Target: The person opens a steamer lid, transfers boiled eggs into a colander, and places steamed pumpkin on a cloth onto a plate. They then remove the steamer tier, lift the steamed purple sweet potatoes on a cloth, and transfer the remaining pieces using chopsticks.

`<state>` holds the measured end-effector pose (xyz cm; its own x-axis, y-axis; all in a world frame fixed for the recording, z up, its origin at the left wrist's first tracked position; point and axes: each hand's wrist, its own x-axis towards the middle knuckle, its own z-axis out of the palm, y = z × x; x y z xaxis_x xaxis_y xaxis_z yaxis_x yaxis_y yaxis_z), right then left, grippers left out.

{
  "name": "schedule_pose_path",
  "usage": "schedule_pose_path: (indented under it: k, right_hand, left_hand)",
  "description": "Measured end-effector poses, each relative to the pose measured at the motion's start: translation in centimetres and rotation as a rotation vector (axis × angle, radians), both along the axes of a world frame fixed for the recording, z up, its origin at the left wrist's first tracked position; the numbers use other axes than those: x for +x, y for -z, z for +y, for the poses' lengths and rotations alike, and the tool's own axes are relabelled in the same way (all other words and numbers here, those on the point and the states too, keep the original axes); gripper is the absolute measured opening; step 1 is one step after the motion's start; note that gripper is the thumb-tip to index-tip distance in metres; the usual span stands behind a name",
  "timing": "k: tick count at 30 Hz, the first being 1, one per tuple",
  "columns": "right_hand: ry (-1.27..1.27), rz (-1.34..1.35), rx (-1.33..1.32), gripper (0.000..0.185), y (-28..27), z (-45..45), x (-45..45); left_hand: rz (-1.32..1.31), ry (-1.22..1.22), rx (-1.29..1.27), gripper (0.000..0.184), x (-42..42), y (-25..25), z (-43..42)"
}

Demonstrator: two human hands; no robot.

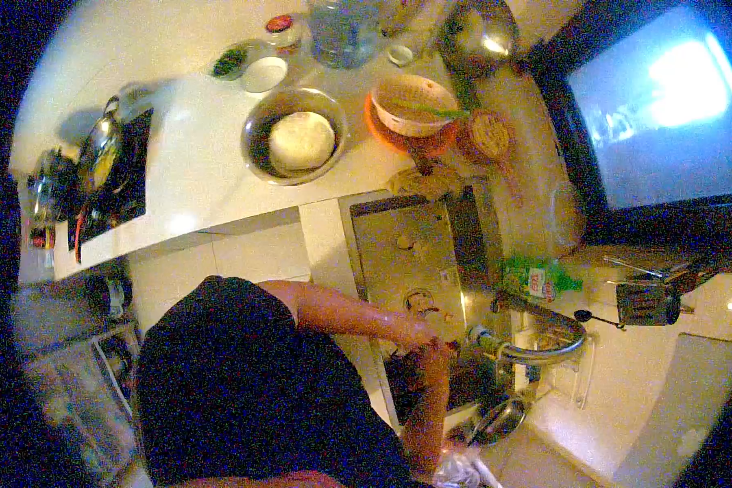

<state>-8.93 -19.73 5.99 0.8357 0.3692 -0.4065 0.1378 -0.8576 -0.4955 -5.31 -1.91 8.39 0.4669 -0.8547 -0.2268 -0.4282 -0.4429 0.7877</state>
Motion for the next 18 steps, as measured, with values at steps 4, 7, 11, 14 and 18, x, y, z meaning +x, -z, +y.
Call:
schedule_pose_path:
  k: [4, 7, 11, 14, 18]
  right_hand:
    - [0.710, 0.226, 0.474, 0.026, -9.4, 8.2, 2.6]
    - [0.460, 0.044, 0.343, 0.028, 0.3, 4.4, 1.8]
    - [0.100, -0.139, 0.008, 0.032, 10.1, 0.8, 0.3]
    - [-0.194, -0.104, -0.107, 0.035, 8.2, 3.7, 2.6]
    - [-0.202, 0.060, 0.222, 0.038, -5.5, 15.2, 2.1]
  left_hand:
    - [-0.312, -0.434, -0.352, 0.031, 1.3, -2.1, 5.8]
    - [-0.195, -0.424, 0.005, 0.036, 0.1, 1.5, 7.0]
    - [-0.416, -0.722, -0.030, 0.023, -8.1, 2.5, 13.5]
    - [-0.301, -0.927, 0.231, 0.025, -15.3, -0.4, 22.6]
    - [-0.221, -1.413, 0.331, 0.028, -28.9, -1.8, 33.5]
